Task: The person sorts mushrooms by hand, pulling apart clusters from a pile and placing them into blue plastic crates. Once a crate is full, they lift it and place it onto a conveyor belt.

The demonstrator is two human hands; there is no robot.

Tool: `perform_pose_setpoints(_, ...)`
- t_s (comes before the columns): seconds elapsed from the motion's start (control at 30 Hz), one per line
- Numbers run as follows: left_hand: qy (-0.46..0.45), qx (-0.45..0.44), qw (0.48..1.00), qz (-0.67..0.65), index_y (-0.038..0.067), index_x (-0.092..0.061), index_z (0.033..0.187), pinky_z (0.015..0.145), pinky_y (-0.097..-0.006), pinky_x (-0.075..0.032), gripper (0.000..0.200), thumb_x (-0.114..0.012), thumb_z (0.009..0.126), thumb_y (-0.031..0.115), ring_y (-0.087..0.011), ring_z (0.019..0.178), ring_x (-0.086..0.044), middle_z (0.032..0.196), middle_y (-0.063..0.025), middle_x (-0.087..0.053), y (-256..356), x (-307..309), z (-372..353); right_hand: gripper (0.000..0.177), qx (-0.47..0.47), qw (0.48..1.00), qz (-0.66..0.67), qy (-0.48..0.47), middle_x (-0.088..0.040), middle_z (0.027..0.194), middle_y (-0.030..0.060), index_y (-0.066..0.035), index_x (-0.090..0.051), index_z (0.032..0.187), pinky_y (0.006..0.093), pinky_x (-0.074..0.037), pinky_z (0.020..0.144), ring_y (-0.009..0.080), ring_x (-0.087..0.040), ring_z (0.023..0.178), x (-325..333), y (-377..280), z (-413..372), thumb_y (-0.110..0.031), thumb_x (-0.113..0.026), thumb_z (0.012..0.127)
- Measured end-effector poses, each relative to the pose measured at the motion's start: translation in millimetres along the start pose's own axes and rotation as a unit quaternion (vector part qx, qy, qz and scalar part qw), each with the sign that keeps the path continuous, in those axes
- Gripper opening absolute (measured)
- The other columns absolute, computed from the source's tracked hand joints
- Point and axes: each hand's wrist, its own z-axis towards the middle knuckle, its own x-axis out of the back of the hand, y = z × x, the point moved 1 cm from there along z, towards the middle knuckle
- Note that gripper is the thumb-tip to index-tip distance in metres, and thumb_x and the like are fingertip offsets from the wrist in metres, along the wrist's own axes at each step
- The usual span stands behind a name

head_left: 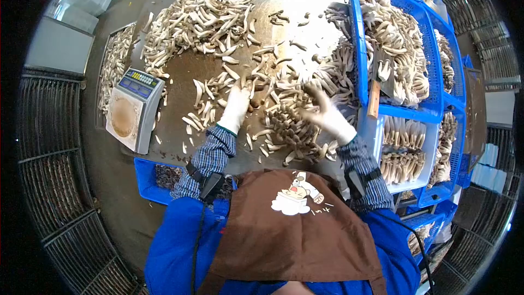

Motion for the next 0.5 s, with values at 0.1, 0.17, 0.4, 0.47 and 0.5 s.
perform_pose_setpoints(0.1,0.017,-0.152,0.959,0.24,0.0,-0.042,0.143,0.074,-0.0294,-0.053,0.048,-0.052,0.099,0.016,-0.0213,0.09,-0.065,0.117,-0.0146,-0.065,-43,21,21,0.108,-0.01,0.987,-0.154,-0.043,-0.028,0.154,0.03,0.004,-0.02,0.153,0.0419,-0.024,0.12,0.0386,-0.027,0.146,-26,8,-29,-0.038,-0.081,0.073)
perform_pose_setpoints(0.17,0.014,-0.255,0.884,0.391,-0.003,-0.04,0.144,0.085,-0.0318,-0.053,0.052,-0.052,0.097,0.014,-0.024,0.097,-0.065,0.121,-0.0159,-0.063,-29,15,16,0.114,-0.024,0.99,-0.14,-0.014,-0.027,0.153,0.0327,0.006,-0.017,0.153,0.0413,-0.023,0.121,0.0407,-0.026,0.146,-43,24,-44,-0.042,-0.082,0.072)
perform_pose_setpoints(0.4,-0.217,0.095,0.967,0.095,-0.008,-0.043,0.143,0.103,-0.0285,-0.04,0.051,-0.052,0.098,0.013,-0.0176,0.117,-0.053,0.131,-0.0122,-0.059,-36,-14,-39,0.089,-0.069,0.997,0.002,-0.021,-0.037,0.149,0.03,0.005,-0.025,0.15,0.0378,-0.029,0.116,0.0358,-0.038,0.14,-42,62,-38,-0.036,-0.069,0.085)
perform_pose_setpoints(0.47,-0.281,0.098,0.943,0.149,-0.008,-0.053,0.133,0.095,-0.0309,-0.044,0.048,-0.056,0.098,0.024,-0.0183,0.106,-0.058,0.117,-0.014,-0.066,-23,-1,-29,0.05,-0.123,0.989,0.068,-0.034,-0.053,0.14,0.0226,0.001,-0.047,0.141,0.0346,-0.04,0.108,0.0287,-0.054,0.126,-18,48,-26,-0.021,-0.054,0.097)
perform_pose_setpoints(0.5,-0.32,0.124,0.917,0.202,-0.007,-0.058,0.129,0.091,-0.0306,-0.046,0.046,-0.057,0.098,0.027,-0.0168,0.1,-0.06,0.11,-0.0117,-0.069,-10,4,-24,0.043,-0.126,0.991,-0.007,0.053,-0.058,0.132,0.0222,0.002,-0.054,0.133,0.0369,-0.045,0.101,0.0294,-0.059,0.118,-10,52,-16,-0.02,-0.057,0.096)
